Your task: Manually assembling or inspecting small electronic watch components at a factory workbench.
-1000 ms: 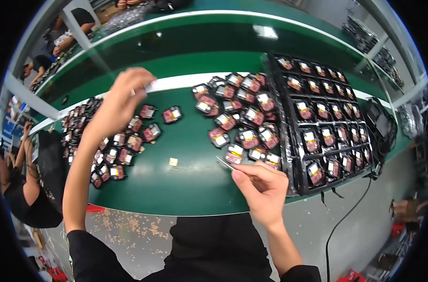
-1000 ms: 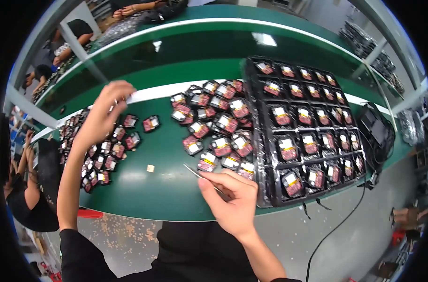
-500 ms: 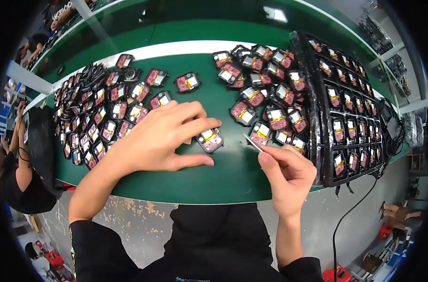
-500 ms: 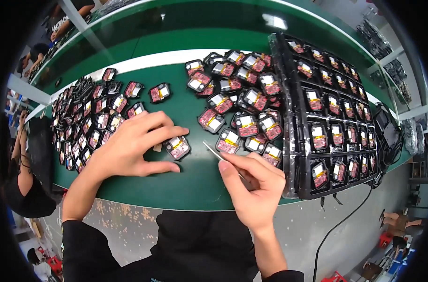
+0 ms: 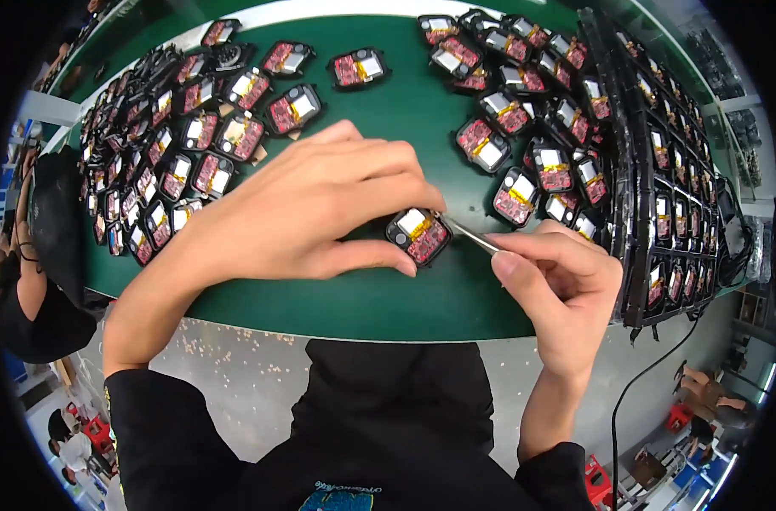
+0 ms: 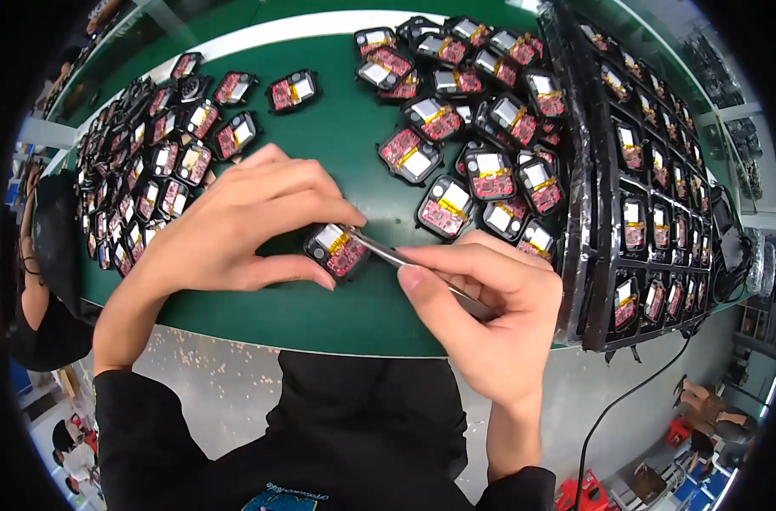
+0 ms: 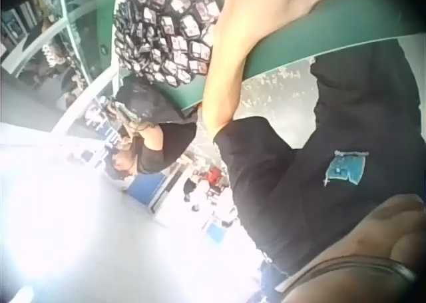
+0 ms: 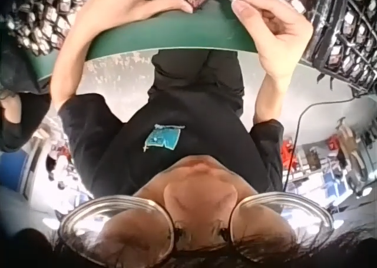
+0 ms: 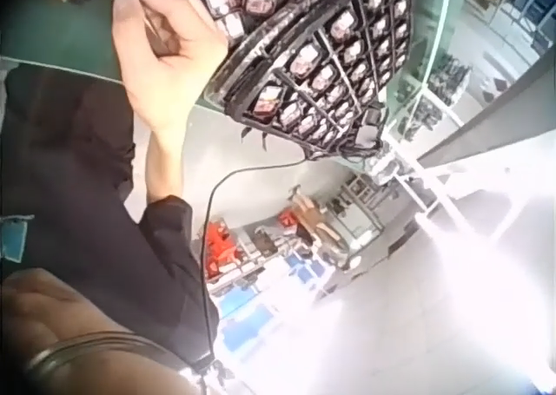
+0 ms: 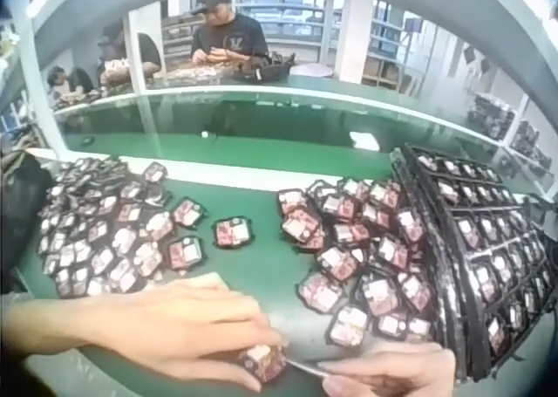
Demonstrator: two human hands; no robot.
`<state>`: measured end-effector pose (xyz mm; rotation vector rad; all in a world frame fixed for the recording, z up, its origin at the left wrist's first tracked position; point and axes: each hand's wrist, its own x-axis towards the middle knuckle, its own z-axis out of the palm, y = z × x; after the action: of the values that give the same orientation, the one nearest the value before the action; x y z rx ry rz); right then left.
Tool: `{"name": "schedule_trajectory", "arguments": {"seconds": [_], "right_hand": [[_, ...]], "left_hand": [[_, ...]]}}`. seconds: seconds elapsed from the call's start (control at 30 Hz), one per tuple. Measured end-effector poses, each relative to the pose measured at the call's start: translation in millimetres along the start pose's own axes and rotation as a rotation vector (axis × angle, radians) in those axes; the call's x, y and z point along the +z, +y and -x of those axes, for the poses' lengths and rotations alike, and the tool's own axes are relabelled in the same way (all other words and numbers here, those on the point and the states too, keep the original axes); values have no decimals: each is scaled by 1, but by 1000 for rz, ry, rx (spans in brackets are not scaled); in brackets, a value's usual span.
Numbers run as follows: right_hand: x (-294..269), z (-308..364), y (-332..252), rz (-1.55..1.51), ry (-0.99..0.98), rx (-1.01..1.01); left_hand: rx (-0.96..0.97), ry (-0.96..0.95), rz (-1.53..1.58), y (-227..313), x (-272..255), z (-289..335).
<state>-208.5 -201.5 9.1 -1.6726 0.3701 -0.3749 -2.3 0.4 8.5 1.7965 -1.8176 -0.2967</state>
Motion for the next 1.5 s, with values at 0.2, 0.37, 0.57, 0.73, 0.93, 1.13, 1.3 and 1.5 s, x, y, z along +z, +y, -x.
{"name": "schedule_trajectory", "arguments": {"seconds": [0.2, 0.37, 0.57, 0.73, 0.93, 1.13, 1.3, 1.5], "right_hand": [[9, -3, 1, 246, 25, -196], [12, -5, 2, 428, -56, -225], [18, -3, -1, 458, -3, -200], [15, -4, 1, 462, -21, -252], [14, -3, 2, 438, -8, -242], [13, -3, 3, 450, -12, -282], [15, -3, 2, 446, -2, -272], [14, -4, 4, 457, 9, -298]], "left_hand": [[19, 84, 76, -8, 4, 0], [0, 81, 98, -9, 5, 1], [-11, 80, 97, -8, 5, -2], [-16, 90, 85, -6, 5, -4], [-17, 80, 56, -6, 4, -4], [-123, 97, 82, -3, 4, -3], [-100, 118, 103, -5, 5, -3], [-108, 104, 99, -5, 5, -3]]}}
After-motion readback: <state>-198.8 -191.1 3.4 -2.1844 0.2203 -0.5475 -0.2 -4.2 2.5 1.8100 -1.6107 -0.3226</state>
